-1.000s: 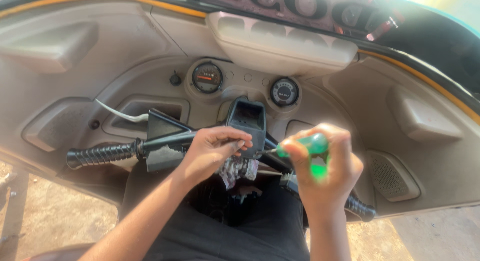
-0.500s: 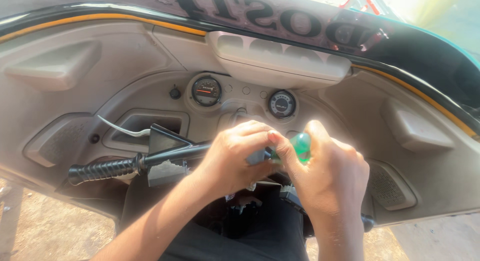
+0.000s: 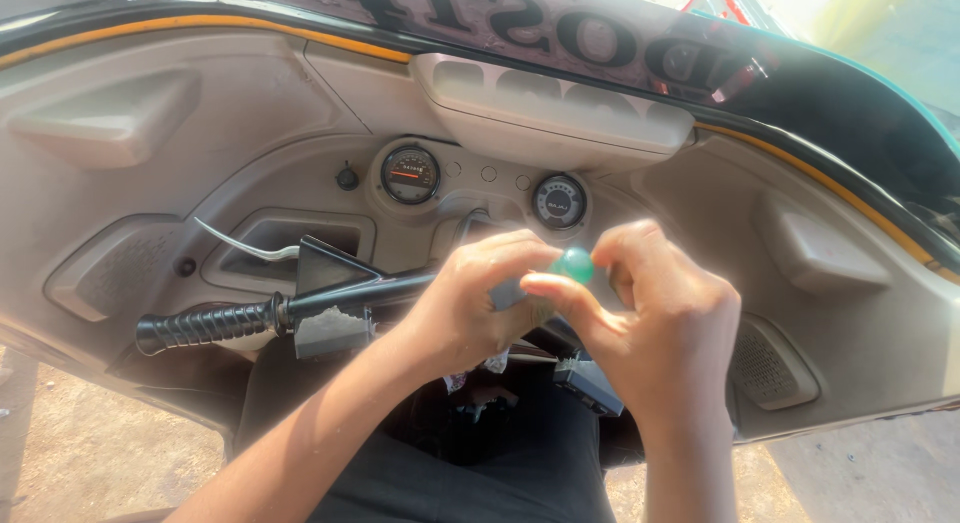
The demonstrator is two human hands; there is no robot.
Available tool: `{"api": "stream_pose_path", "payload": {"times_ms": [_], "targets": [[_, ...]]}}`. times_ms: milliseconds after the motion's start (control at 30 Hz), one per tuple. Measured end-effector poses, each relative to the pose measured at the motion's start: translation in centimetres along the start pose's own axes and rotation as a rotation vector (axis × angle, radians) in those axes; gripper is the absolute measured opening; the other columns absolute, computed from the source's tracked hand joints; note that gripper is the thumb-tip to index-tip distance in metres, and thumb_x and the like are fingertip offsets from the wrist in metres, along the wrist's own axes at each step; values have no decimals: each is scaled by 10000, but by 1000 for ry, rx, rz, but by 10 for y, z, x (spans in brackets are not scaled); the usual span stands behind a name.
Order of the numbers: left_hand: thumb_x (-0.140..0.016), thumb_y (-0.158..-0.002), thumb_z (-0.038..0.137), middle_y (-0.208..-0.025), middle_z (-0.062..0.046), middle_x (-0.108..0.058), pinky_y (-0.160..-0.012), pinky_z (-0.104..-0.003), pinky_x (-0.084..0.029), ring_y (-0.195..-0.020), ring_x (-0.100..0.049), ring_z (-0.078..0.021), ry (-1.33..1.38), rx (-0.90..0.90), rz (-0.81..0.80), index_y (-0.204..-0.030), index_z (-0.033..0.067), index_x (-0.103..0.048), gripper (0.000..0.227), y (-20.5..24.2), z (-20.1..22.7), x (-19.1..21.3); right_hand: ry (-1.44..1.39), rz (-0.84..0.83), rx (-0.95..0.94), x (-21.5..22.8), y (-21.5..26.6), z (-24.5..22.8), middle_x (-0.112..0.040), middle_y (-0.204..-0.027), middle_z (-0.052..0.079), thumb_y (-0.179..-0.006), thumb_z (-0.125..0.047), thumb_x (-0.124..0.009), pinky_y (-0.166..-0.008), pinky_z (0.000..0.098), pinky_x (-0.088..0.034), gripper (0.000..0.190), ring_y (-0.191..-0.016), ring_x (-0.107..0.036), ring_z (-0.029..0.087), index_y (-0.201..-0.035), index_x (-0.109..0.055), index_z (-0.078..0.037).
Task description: The person removes a plastic cover from the steering column, handles small screws and a component with wires, and then reattaches the parts using a green-handled screwdriver and their hands.
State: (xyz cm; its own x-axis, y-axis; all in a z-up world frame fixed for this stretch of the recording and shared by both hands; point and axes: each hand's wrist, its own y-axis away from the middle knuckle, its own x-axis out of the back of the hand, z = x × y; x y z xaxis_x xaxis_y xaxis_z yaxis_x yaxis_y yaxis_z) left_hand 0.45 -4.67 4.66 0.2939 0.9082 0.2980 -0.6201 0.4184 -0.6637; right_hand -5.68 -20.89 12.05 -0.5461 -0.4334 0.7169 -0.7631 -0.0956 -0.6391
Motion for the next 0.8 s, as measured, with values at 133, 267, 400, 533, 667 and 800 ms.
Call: {"api": "stream_pose_path", "payload": {"times_ms": [133,267,400,533,667,800], "targets": [[-747,-928,134,-1119,-78,-747,-889,-339,-567,-1029,-739,-253,153,9,-99,-1327,80,-598,430,-9,5,6,-271,-63,73,11,-8,-10,-640,-856,79,-807,-233,-777,-591,305,-504,329,-716,-626,149,-1060,-695,-41],[-715,-921,91,-1196,-98,-717,-940,-366,-550,-1120,-710,-257,222,38,-145,-1413,59,-527,527,-7,13,12,-124,-36,78,12,-3,0,-653,-831,63,-833,-270,-861,-631,321,-491,345,-704,-619,153,-1046,-706,-48],[-814,-876,100,-1136,-120,-724,-906,-376,-569,-1051,-721,-271,99,-72,-92,-1265,86,-592,448,-4,8,1,278,-25,-69,-1,-1,9,-632,-722,77,-755,-475,-901,-631,338,-490,491,-656,-603,188,-828,-675,-45],[-734,-944,65,-1173,-79,-763,-967,-348,-603,-1108,-752,-209,172,39,-89,-1372,127,-541,474,-4,-3,-5,-122,-109,-128,3,-2,-1,-657,-767,8,-857,-321,-788,-621,275,-498,313,-689,-625,108,-1027,-669,-86],[-616,-928,-25,-1268,-103,-734,-1017,-345,-563,-1223,-707,-229,282,62,-154,-1525,115,-396,651,-2,-1,5,-513,-184,13,17,-1,-2,-661,-876,0,-874,-149,-708,-643,256,-508,263,-768,-599,76,-1121,-673,-62],[-691,-1030,16,-1229,-133,-731,-977,-365,-563,-1217,-711,-259,185,75,-168,-1376,84,-526,389,-4,5,1,-113,-59,-28,9,-1,11,-647,-746,16,-819,-229,-872,-576,310,-456,291,-666,-609,126,-981,-706,-53]]}}
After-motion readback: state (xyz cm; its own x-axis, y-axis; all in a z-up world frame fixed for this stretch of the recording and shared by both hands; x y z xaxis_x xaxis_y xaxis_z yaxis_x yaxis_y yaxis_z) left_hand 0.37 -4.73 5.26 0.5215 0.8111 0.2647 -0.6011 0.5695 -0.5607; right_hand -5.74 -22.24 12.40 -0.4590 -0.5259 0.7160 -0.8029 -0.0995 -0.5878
